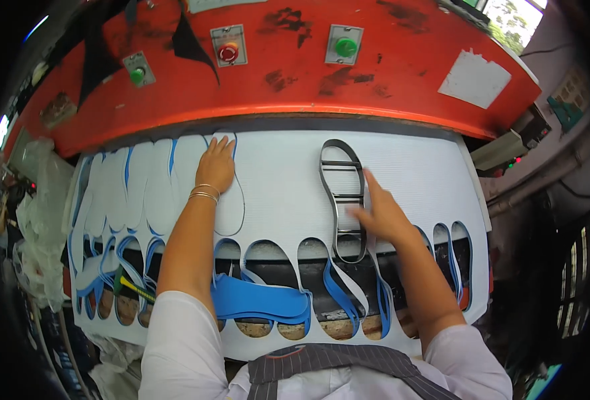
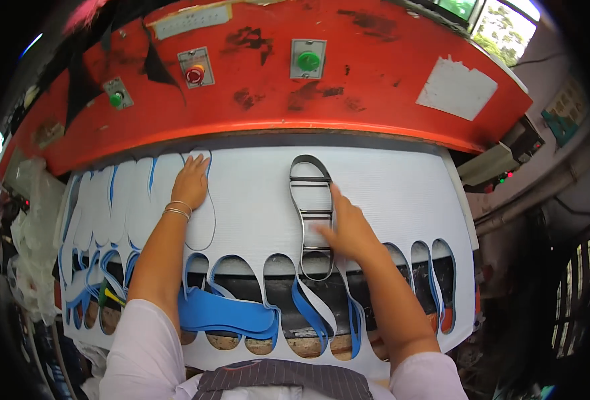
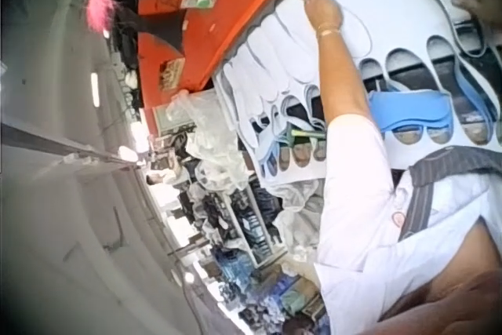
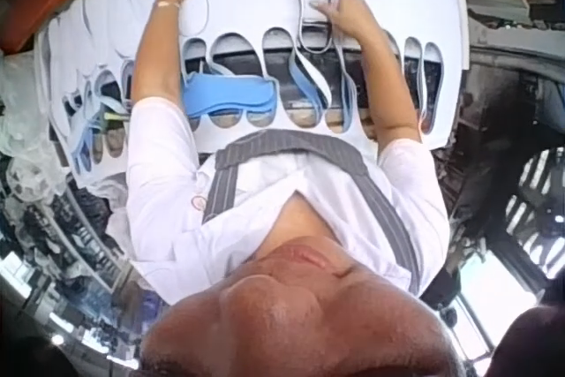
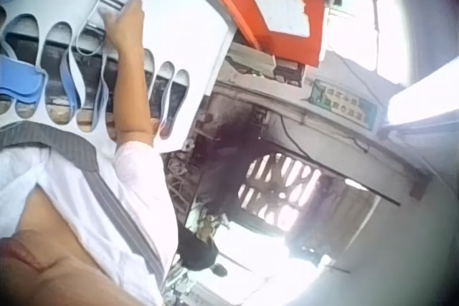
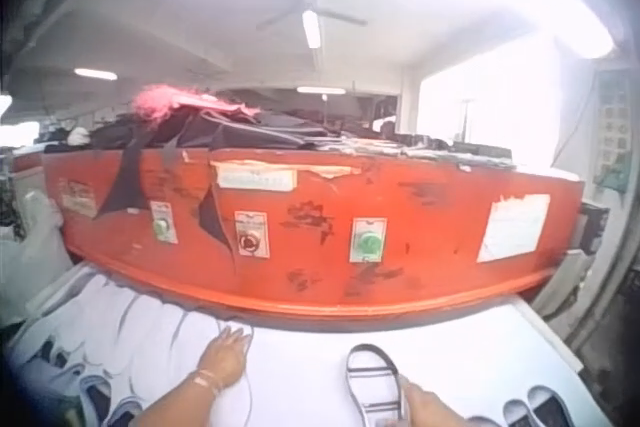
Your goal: Using an industrial press and a metal die to cut out shoe insole parts from a white material sheet.
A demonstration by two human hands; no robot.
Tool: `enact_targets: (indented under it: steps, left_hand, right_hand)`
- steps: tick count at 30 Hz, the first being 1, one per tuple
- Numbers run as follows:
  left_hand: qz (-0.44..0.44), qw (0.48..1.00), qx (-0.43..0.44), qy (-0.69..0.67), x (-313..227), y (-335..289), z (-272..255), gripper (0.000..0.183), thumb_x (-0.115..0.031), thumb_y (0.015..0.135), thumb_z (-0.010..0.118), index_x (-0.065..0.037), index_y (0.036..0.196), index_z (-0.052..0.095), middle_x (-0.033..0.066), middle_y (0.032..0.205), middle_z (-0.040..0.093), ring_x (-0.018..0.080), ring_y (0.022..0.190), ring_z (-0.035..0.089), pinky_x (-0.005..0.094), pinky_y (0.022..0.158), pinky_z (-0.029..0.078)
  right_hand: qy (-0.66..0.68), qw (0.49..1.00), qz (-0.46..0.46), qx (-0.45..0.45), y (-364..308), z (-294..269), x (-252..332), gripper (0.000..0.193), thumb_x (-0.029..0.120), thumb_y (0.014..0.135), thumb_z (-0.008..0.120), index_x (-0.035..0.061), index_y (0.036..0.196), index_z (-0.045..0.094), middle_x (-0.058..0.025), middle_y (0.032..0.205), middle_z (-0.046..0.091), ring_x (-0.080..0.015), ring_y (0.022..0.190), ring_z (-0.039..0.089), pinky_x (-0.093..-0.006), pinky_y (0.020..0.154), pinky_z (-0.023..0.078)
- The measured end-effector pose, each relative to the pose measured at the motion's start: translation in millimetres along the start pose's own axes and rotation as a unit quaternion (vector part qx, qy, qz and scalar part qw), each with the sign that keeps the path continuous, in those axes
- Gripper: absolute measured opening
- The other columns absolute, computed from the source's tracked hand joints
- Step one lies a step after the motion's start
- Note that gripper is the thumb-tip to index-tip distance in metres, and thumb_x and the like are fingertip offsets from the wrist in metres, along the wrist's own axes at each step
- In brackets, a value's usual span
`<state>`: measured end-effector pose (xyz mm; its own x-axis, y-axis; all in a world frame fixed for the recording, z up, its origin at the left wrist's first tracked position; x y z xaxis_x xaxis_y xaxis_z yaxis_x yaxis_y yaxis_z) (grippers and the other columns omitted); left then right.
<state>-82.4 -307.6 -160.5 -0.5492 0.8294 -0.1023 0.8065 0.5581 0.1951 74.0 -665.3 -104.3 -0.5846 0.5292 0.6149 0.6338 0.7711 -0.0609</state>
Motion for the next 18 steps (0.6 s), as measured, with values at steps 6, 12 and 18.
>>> enact_targets:
  steps: [6,12,18]
  left_hand:
    - [-0.021,0.998,0.065,-0.001,-13.5,8.2,1.8,0.048,-0.014,0.094,0.044,-0.018,0.141,0.050,0.0075,0.152,0.038,0.0273,0.144,0.027,0.0418,0.115,0.027]
    - [-0.047,0.995,0.061,-0.065,1.1,-4.5,1.5,0.048,-0.018,0.095,0.042,-0.020,0.143,0.049,0.0052,0.155,0.033,0.0236,0.147,0.020,0.0400,0.118,0.017]
    - [-0.021,0.994,0.060,-0.087,21.7,-17.6,7.4,0.049,-0.017,0.094,0.043,-0.019,0.143,0.048,0.0066,0.154,0.034,0.0245,0.147,0.018,0.0404,0.117,0.019]
  right_hand:
    - [-0.114,0.975,-0.155,0.110,-44.5,23.5,-16.5,0.098,0.050,0.054,0.088,0.0000,0.129,0.049,-0.0430,0.146,0.020,-0.0537,0.140,0.018,-0.0504,0.115,0.024]
    - [-0.073,0.977,-0.161,0.123,14.4,54.1,54.2,0.092,0.039,0.049,0.093,-0.0005,0.122,0.054,-0.0424,0.145,0.022,-0.0525,0.141,0.019,-0.0484,0.115,0.026]
    - [-0.137,0.936,-0.150,0.287,48.4,58.8,103.8,0.097,0.028,0.045,0.095,-0.0008,0.127,0.052,-0.0357,0.148,0.026,-0.0446,0.142,0.023,-0.0405,0.114,0.031]
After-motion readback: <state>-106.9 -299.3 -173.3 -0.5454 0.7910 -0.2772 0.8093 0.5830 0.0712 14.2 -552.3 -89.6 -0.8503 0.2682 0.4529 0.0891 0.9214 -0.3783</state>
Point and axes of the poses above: each hand's wrist, its own y-axis towards the middle knuckle, its own z-axis out of the palm, x = y × z, the point moved 2 cm from there along y, towards the middle knuckle
